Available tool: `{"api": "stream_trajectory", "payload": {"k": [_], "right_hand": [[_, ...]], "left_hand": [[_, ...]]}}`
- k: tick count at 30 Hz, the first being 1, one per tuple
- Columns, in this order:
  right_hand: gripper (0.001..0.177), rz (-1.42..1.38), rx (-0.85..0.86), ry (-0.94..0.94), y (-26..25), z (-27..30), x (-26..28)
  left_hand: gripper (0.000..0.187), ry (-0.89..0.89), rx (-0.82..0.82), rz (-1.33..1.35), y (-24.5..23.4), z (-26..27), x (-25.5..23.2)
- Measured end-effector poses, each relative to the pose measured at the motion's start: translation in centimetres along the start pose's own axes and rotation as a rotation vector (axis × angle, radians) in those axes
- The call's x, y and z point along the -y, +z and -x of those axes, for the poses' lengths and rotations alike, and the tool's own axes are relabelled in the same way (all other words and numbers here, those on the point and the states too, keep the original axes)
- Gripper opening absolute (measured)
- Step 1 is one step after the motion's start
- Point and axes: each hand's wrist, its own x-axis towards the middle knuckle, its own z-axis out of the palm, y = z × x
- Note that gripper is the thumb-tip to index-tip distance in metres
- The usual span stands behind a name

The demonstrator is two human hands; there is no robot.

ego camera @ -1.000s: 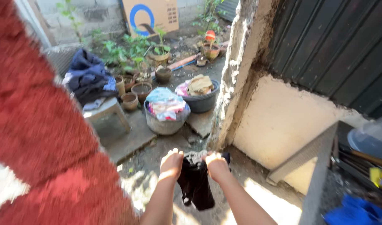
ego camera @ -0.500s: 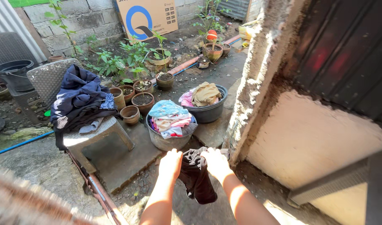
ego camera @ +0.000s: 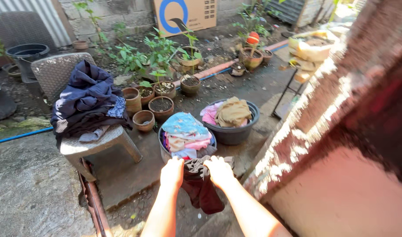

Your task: The person sorts items of clothing from a cart and a chair, placing them into basins and moving items back and forth between locations.

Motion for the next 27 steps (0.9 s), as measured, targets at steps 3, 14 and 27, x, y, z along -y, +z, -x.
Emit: {"api": "stream_trajectory", "payload": {"k": [3, 14, 27], "right_hand": [[0.034, -0.028, 0.037, -0.019, 0.1, -3.3, -1.1], [0.050, -0.048, 0.108, 0.011, -0.3, -16.7, -5.4], [0.054, -0.042, 0.209, 0.145, 4.9, -32.2, -8.1]], "left_hand": [[0.016, -0.038, -0.005, 0.013, 0.3, -2.9, 0.5], [0.014, -0.065, 0.003, -0.032, 1.9, -15.5, 4.6], [0.016, -0.043, 0.136, -0.038, 6.7, -30.1, 13.3]]}}
